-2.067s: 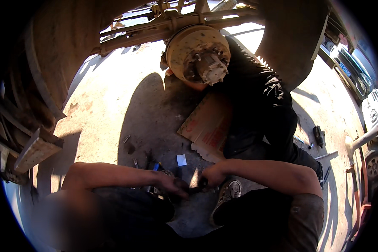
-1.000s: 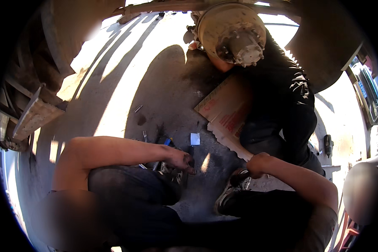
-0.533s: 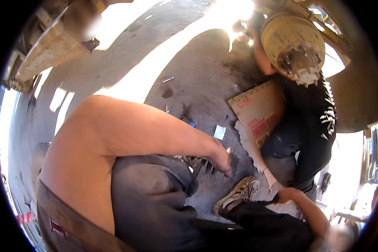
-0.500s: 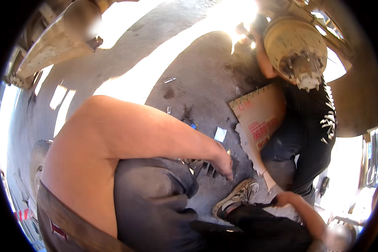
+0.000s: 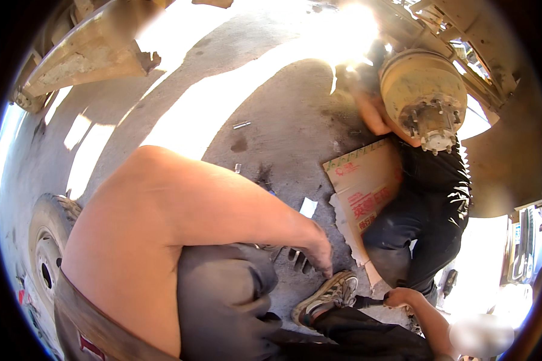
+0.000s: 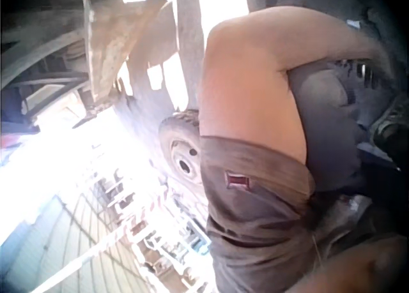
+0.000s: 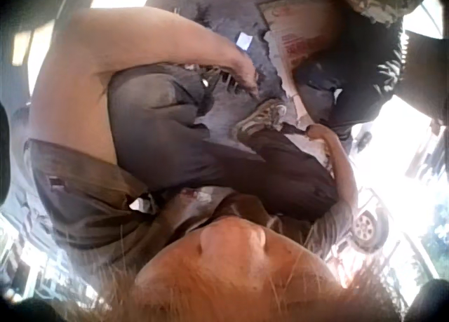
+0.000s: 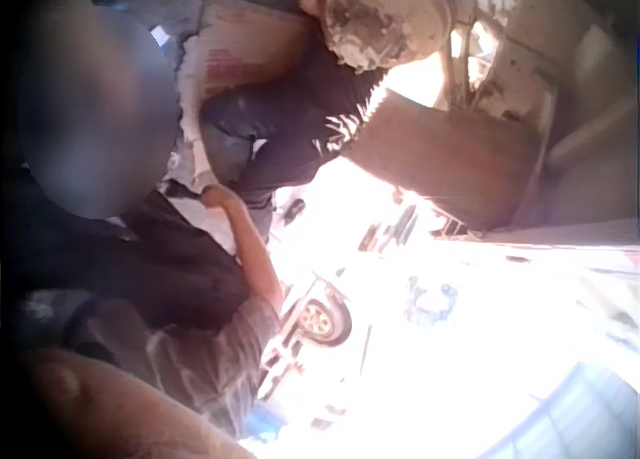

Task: The person sits on the ground under a lifted vehicle and repeatedly handles brake components, including the drum and caliper assembly. They wipe parts with a rag, pick up and set down tools, and adjust the brake hardware while working in a confined space.

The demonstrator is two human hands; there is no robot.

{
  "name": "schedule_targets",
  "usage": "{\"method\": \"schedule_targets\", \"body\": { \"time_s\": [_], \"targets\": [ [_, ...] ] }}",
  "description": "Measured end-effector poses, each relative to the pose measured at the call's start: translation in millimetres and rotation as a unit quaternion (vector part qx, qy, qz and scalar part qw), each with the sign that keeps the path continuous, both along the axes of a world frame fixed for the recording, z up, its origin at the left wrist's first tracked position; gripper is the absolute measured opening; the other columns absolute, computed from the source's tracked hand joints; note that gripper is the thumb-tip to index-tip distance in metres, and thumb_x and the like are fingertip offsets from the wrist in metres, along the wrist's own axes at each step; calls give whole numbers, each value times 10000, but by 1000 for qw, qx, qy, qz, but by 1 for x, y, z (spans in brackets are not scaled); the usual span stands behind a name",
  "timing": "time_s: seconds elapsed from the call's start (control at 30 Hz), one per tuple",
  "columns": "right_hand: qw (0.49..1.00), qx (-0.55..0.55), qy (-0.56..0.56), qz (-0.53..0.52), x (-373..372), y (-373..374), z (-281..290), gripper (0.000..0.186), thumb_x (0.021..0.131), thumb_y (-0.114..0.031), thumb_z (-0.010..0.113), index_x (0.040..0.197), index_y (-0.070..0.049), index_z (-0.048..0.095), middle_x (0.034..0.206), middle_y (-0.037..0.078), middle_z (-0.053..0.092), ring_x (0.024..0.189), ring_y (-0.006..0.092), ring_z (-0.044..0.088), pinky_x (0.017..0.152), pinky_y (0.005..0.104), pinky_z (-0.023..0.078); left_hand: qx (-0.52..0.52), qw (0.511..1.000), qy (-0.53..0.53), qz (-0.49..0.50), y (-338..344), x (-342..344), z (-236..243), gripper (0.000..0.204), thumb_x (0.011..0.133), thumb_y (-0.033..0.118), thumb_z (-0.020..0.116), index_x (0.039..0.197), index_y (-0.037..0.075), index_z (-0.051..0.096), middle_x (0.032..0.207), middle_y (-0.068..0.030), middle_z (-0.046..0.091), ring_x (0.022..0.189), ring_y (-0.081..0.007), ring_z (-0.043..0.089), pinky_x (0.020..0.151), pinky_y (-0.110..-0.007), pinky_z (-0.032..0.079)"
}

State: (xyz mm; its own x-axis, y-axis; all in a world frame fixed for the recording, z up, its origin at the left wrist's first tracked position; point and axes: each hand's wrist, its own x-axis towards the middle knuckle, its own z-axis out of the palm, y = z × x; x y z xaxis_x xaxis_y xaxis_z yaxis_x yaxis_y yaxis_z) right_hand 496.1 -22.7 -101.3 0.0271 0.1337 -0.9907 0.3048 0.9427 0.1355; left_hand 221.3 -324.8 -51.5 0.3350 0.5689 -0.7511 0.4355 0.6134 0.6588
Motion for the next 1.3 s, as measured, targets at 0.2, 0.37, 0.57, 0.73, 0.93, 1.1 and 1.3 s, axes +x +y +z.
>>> {"method": "schedule_targets", "body": {
  "time_s": [0.2,0.37,0.57,0.73,0.93,1.1,1.3],
  "targets": [
    [987,-155,45,-4,48,32,-17,400,873,-394,540,1004,-65,726,932,142,721,884,329,680,824,435,521,101,994,36,-4,4,-10,-30,582,905,531,568,1171,14,603,1062,-168,651,967,-279,636,802,-412,515],
    [832,142,533,-56,-66,40,117,337,896,-313,564,1010,-23,690,990,230,672,922,384,653,818,442,529,267,896,207,288,45,-76,1,459,888,447,632,1117,52,581,881,-180,645,903,-318,646,803,-427,502],
    [502,95,850,-127,-209,169,195,404,934,-306,610,1199,-1,616,1059,193,672,1037,278,645,900,371,483,646,495,443,376,222,-163,43,573,932,382,534,1372,51,377,1324,-224,460,1184,-437,482,1002,-493,404],
    [437,31,895,-82,-326,208,186,522,905,-326,646,1312,-18,538,1317,176,515,1192,279,537,987,370,440,672,340,509,417,291,-214,15,647,940,422,510,1461,78,341,1416,-210,428,1258,-397,461,1035,-491,379],
    [328,4,938,111,-367,283,148,686,943,-452,520,1424,19,390,1441,192,403,1325,287,399,1099,383,313,785,243,412,394,325,-242,-28,716,933,473,528,1464,28,349,1454,-248,394,1308,-389,411,1075,-487,307],
    [183,-170,966,-69,-412,222,119,856,881,-677,494,1330,51,468,1273,155,516,1186,254,511,1001,377,397,806,265,295,440,329,-248,-35,798,938,572,441,1457,-18,300,1465,-232,359,1338,-382,373,1105,-492,317],
    [259,-188,939,-128,-384,270,114,916,878,-673,520,1438,34,360,1367,189,485,1219,283,522,1017,377,417,833,336,136,418,328,-244,-14,898,888,645,465,1472,-5,262,1468,-233,324,1331,-383,390,1072,-528,388]
  ]
}}
